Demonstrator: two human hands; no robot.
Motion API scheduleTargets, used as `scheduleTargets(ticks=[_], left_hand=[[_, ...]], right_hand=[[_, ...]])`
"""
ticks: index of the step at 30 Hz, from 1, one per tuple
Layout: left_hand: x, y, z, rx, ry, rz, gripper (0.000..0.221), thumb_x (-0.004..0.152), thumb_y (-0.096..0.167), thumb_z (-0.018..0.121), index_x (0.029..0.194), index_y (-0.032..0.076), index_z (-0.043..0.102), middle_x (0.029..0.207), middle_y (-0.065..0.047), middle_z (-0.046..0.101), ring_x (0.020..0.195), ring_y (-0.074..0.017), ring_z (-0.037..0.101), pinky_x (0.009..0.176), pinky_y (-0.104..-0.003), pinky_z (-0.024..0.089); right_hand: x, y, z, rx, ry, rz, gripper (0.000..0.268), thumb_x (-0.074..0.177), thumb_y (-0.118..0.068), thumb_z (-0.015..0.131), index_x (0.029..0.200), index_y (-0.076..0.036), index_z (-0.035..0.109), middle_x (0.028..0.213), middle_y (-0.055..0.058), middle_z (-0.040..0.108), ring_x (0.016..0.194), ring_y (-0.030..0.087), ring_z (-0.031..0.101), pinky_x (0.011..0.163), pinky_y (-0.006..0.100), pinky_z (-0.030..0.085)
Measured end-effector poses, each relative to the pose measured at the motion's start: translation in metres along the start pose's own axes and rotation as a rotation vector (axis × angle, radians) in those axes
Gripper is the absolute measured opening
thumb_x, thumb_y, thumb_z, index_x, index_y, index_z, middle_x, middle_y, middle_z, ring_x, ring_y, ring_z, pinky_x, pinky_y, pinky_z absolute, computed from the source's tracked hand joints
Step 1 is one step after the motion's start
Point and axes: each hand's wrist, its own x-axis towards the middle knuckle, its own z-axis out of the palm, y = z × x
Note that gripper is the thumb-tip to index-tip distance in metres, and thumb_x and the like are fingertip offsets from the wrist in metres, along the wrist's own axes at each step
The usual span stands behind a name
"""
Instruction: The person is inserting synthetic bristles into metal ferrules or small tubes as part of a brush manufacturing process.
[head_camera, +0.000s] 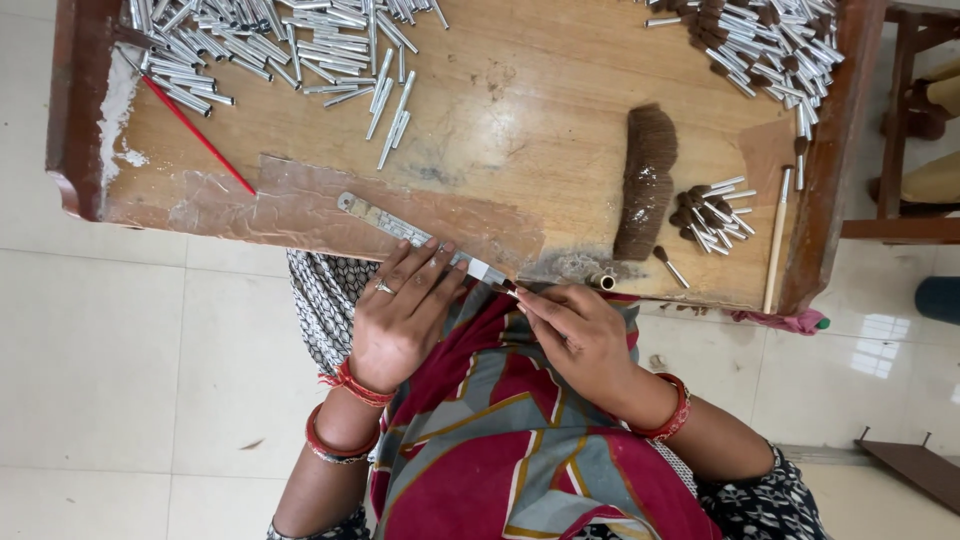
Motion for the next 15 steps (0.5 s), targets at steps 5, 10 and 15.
scheduleTargets(ticks=[5,10,15], left_hand=[[0.0007,-0.0006,-0.0009,-0.008,-0.009,-0.009,0.04,0.084,0.002,0.071,0.123,0.004,0.073,0.131,-0.013,0.069,0.128,-0.0293,0.063,0.115,-0.049,0.049],[0.0019,-0.0001,-0.0025,-0.021,-0.016,-0.021,0.04,0.083,0.002,0.071,0.123,0.004,0.073,0.131,-0.013,0.069,0.129,-0.0293,0.063,0.115,-0.05,0.048],[0.0008,0.0019,0.0006,-0.02,0.02,-0.033,0.032,0.089,0.008,0.076,0.121,0.005,0.073,0.13,-0.013,0.07,0.127,-0.0287,0.064,0.115,-0.049,0.048]], right_hand=[[0.0032,-0.0016,0.0035,-0.013,0.007,-0.004,0.033,0.088,-0.001,0.078,0.12,-0.009,0.074,0.098,0.008,0.07,0.082,0.022,0.07,0.068,0.033,0.055],[0.0056,-0.0026,0.0049,-0.023,0.001,-0.004,0.031,0.088,-0.001,0.079,0.118,-0.008,0.074,0.096,0.008,0.069,0.08,0.022,0.069,0.066,0.033,0.054],[0.006,-0.003,0.0044,-0.048,-0.026,-0.002,0.03,0.088,-0.002,0.08,0.116,-0.008,0.075,0.095,0.008,0.069,0.077,0.022,0.068,0.064,0.033,0.054]])
